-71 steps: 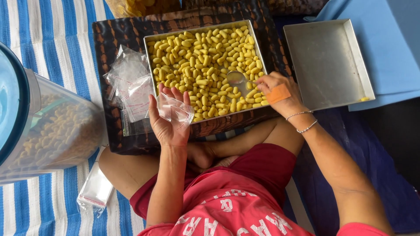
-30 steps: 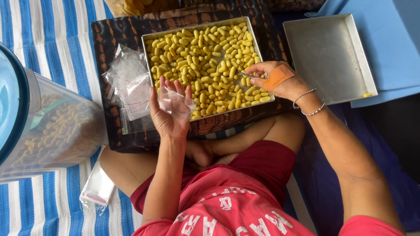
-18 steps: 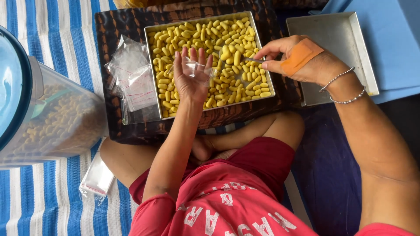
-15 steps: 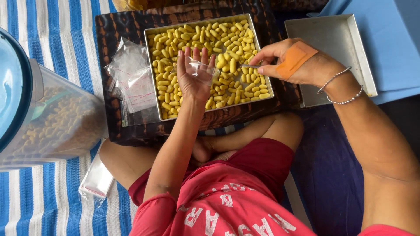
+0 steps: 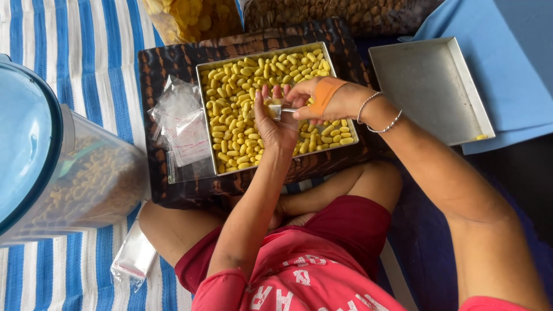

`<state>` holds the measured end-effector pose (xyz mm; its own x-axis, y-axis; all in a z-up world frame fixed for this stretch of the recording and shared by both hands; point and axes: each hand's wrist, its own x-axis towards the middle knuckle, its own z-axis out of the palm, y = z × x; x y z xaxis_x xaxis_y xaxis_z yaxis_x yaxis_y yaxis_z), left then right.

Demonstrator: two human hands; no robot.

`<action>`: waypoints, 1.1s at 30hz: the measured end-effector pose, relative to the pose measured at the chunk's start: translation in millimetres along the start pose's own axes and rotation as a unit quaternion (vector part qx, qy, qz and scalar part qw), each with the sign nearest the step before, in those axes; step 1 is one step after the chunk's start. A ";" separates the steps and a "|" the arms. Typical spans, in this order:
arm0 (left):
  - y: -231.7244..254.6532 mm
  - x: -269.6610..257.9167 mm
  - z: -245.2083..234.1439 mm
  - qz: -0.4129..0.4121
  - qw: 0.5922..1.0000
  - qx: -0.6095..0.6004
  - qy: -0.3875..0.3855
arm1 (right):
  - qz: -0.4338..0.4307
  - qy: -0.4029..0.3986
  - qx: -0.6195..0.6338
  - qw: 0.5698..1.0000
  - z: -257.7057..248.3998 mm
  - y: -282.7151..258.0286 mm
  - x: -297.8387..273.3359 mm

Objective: Manually filling small plastic bags with yellow snacks using a spoon and hands

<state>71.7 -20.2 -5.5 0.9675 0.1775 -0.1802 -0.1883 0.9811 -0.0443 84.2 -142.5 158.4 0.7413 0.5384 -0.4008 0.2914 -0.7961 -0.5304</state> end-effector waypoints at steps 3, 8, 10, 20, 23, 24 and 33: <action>2.1 -1.0 5.3 0.033 0.998 0.042 0.018 | -0.050 -0.009 0.225 0.973 -3.2 -1.8 -2.4; 7.5 -13.1 16.6 0.052 0.990 0.128 0.018 | -0.148 0.138 0.489 0.849 10.9 5.4 -10.8; 3.3 -23.2 24.6 0.056 0.985 0.164 0.005 | -0.166 0.186 0.499 0.830 16.1 12.7 -7.1; 11.8 -47.7 19.2 -0.100 0.972 0.198 -0.075 | -0.248 0.333 0.277 0.867 3.3 32.0 -12.1; 17.6 -39.6 -5.9 -0.149 0.961 0.224 -0.060 | -0.243 0.294 0.234 0.894 -4.4 16.9 -29.0; 15.3 -37.3 -11.4 -0.148 0.961 0.224 -0.059 | -0.244 0.294 0.234 0.894 -3.4 11.2 -31.0; 16.4 -27.3 -31.1 -0.100 0.984 0.146 0.008 | -0.421 0.319 0.098 0.844 14.6 -11.7 -50.9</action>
<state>36.9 -11.3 -32.0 0.9771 -0.0211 -0.2119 0.0651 0.9770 0.2030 34.2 -156.5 174.1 0.5142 0.5820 0.6299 0.8180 -0.1120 -0.5642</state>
